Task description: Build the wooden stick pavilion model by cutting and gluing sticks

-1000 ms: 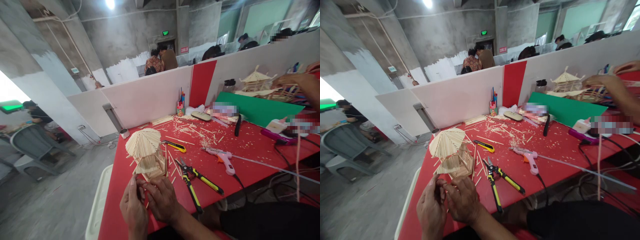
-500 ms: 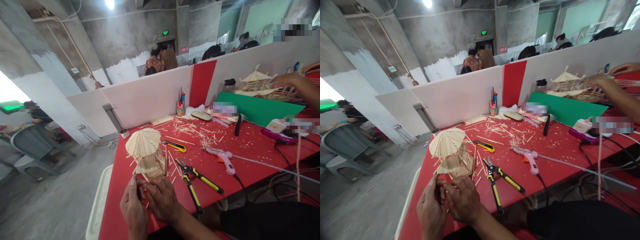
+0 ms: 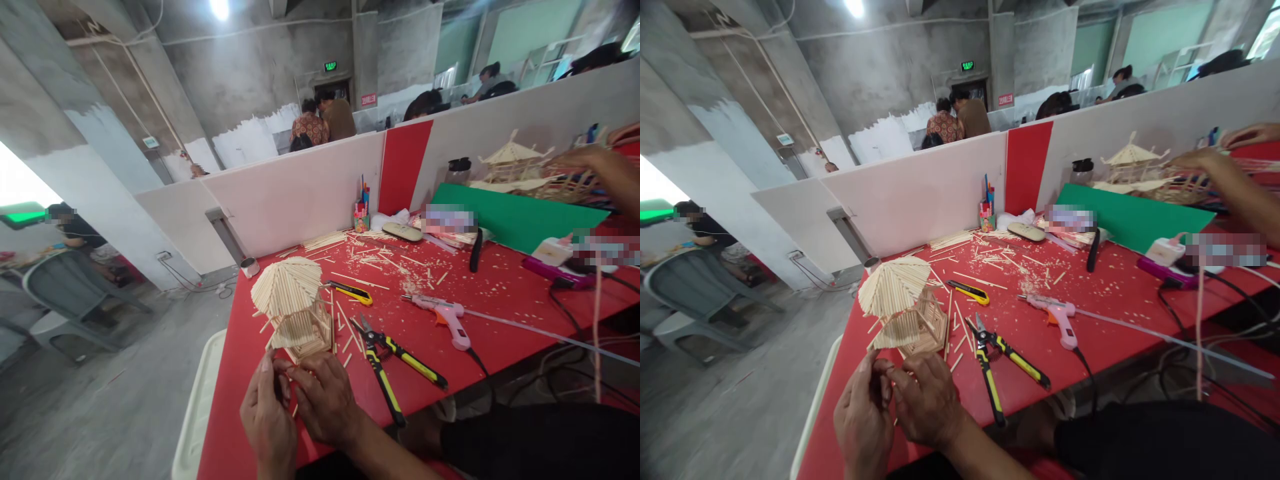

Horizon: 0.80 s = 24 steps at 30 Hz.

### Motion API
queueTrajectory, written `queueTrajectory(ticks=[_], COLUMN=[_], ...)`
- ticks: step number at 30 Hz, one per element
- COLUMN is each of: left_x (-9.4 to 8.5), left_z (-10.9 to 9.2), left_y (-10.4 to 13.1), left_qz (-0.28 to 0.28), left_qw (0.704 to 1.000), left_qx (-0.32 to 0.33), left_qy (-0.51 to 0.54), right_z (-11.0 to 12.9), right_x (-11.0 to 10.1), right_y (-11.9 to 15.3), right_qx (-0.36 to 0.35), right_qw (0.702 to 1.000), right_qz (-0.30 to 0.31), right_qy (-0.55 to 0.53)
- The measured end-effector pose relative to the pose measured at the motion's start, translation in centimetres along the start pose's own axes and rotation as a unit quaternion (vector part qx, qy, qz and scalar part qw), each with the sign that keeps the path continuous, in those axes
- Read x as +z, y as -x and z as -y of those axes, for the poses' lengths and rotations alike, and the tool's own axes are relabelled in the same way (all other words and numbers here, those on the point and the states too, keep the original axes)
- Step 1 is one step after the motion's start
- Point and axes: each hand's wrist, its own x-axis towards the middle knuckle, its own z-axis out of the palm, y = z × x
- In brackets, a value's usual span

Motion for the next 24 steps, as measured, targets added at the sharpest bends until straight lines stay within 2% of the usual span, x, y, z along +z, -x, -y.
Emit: queueTrajectory(ticks=[2, 4, 24], left_x=[0.0, -0.07, -0.28], left_z=[-0.03, 0.01, 0.18], left_y=[-0.02, -0.05, 0.03], left_qz=[0.014, 0.013, 0.024], left_qw=[0.998, 0.996, 0.995], left_qx=[-0.054, -0.076, -0.07], left_qy=[0.036, 0.052, 0.062], right_z=[-0.02, -0.03, -0.06], right_x=[0.04, 0.1, 0.03], right_y=[0.02, 0.05, 0.14], right_qx=[0.002, 0.001, 0.001], right_qw=[1.0, 1.0, 1.0], right_qz=[0.001, 0.0, 0.001], right_qy=[0.0, 0.002, 0.002])
